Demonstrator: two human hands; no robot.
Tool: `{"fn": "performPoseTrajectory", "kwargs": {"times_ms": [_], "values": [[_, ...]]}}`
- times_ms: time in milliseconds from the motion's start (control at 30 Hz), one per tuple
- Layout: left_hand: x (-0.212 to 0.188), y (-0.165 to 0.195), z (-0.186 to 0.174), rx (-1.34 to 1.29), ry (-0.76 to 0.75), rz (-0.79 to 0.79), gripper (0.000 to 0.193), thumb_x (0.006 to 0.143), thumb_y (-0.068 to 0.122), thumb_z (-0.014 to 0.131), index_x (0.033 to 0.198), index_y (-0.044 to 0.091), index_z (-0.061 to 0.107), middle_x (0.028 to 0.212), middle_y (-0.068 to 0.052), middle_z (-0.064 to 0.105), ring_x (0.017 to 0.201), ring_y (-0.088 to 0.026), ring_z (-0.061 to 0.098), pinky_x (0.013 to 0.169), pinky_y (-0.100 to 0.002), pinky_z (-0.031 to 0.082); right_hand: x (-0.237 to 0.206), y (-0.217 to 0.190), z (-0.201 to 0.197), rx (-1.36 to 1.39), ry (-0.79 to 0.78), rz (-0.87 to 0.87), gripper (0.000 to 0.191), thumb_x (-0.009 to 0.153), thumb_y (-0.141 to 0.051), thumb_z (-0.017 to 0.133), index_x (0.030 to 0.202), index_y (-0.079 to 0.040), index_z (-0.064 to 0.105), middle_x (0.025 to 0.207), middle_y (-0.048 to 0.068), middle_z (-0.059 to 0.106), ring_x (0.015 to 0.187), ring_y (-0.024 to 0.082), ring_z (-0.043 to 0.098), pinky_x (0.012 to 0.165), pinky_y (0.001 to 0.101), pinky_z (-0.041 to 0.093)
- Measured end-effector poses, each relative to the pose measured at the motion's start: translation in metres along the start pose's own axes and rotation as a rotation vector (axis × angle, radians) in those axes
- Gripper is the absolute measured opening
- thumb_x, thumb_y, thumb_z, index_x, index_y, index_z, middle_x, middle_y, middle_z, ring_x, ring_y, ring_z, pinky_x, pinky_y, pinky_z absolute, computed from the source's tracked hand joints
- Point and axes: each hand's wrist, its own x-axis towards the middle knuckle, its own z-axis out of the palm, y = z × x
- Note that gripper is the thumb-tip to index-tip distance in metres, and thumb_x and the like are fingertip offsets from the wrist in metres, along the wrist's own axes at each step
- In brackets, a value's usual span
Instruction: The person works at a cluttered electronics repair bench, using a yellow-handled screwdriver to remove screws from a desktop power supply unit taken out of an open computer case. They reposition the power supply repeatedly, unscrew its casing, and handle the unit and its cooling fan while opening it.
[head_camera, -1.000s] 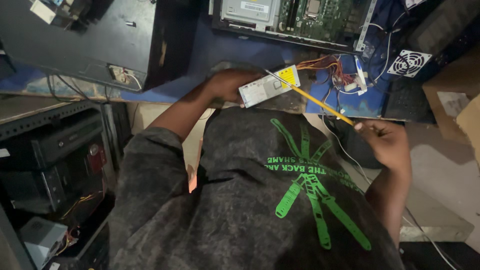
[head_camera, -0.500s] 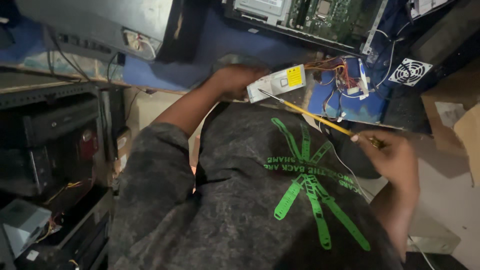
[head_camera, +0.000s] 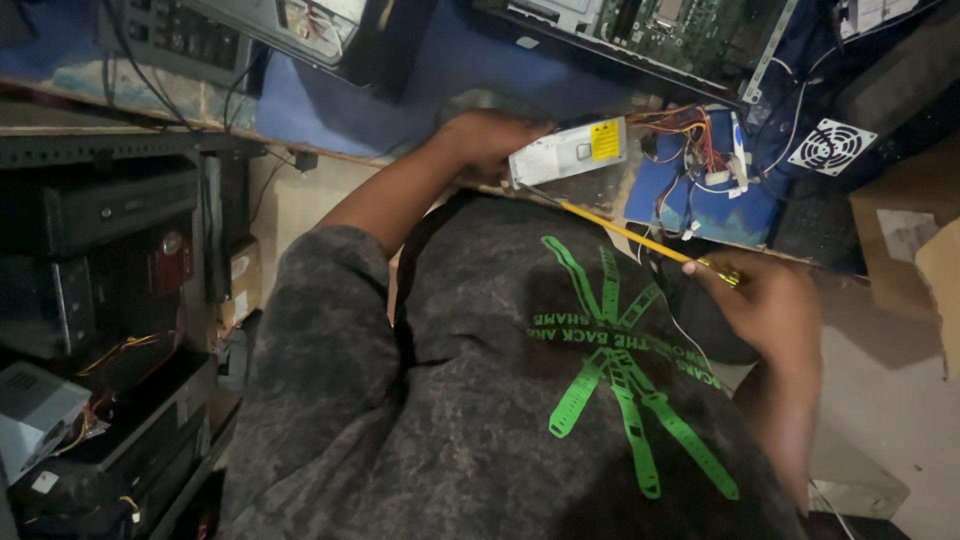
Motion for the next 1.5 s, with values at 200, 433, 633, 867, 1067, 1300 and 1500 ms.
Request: {"fn": "performPoseTrajectory", "kwargs": {"times_ms": [200, 433, 633, 867, 1067, 1300, 1500], "values": [[0.002, -0.016, 0.023, 0.049, 0.233, 0.180, 0.075, 0.094, 0.023, 0.073, 0.156, 0.004, 0.036, 0.140, -0.021, 0.061, 0.116, -0.039, 0.065, 0.094, -0.047, 0.054, -0.001, 0.002, 0.004, -0.012, -0.023, -0.032, 0.024, 0.090, -0.034, 0.081, 0.100, -0.012, 0.081, 0.079, 0.012, 0.072, 0.063, 0.024, 0.067, 0.061, 0.0348, 0.049], [0.000, -0.009, 0.017, 0.042, 0.136, 0.082, 0.077, 0.088, 0.026, 0.077, 0.151, 0.005, 0.038, 0.141, -0.019, 0.059, 0.116, -0.039, 0.065, 0.094, -0.047, 0.054, -0.004, -0.001, 0.006, -0.043, 0.005, -0.011, 0.027, 0.089, -0.037, 0.082, 0.099, -0.012, 0.080, 0.078, 0.012, 0.072, 0.061, 0.024, 0.068, 0.059, 0.0359, 0.049], [0.006, -0.009, 0.015, 0.077, 0.109, 0.083, 0.084, 0.080, 0.016, 0.077, 0.152, 0.002, 0.035, 0.141, -0.022, 0.057, 0.110, -0.039, 0.066, 0.089, -0.047, 0.055, -0.003, -0.010, 0.002, -0.159, 0.001, -0.006, 0.029, 0.089, -0.042, 0.080, 0.100, -0.015, 0.082, 0.078, 0.012, 0.072, 0.064, 0.028, 0.067, 0.060, 0.0390, 0.049], [-0.004, -0.002, 0.005, 0.047, 0.109, 0.075, 0.080, 0.084, 0.020, 0.079, 0.150, 0.003, 0.037, 0.129, -0.022, 0.063, 0.105, -0.040, 0.067, 0.084, -0.049, 0.055, -0.002, -0.052, -0.014, -0.480, 0.060, -0.164, 0.033, 0.091, -0.049, 0.078, 0.100, -0.017, 0.082, 0.084, 0.009, 0.074, 0.066, 0.027, 0.069, 0.059, 0.0392, 0.050], [-0.005, 0.013, -0.011, 0.000, 0.005, 0.026, 0.084, 0.077, 0.019, 0.082, 0.151, 0.013, 0.043, 0.126, -0.016, 0.068, 0.109, -0.035, 0.069, 0.089, -0.048, 0.056, -0.004, -0.117, -0.037, -0.711, 0.141, -0.607, 0.025, 0.093, -0.036, 0.074, 0.096, -0.011, 0.074, 0.078, 0.003, 0.065, 0.069, 0.022, 0.064, 0.061, 0.0376, 0.049], [-0.020, 0.018, -0.015, -0.044, 0.125, 0.042, 0.081, 0.079, 0.023, 0.084, 0.149, 0.016, 0.045, 0.135, -0.016, 0.063, 0.118, -0.038, 0.064, 0.096, -0.048, 0.053, 0.005, -0.187, -0.043, -1.023, 0.201, -1.026, 0.023, 0.075, -0.019, 0.068, 0.096, -0.015, 0.073, 0.076, -0.003, 0.056, 0.070, 0.012, 0.058, 0.060, 0.0277, 0.044], [-0.010, 0.002, -0.009, -0.080, 0.116, 0.135, 0.076, 0.083, 0.026, 0.084, 0.147, 0.013, 0.046, 0.139, -0.021, 0.058, 0.118, -0.041, 0.062, 0.095, -0.049, 0.050, 0.025, -0.213, -0.040, -1.069, 0.010, -1.086, 0.005, 0.071, -0.018, 0.068, 0.075, -0.015, 0.067, 0.071, -0.001, 0.059, 0.069, 0.016, 0.063, 0.058, 0.0303, 0.047]]}}
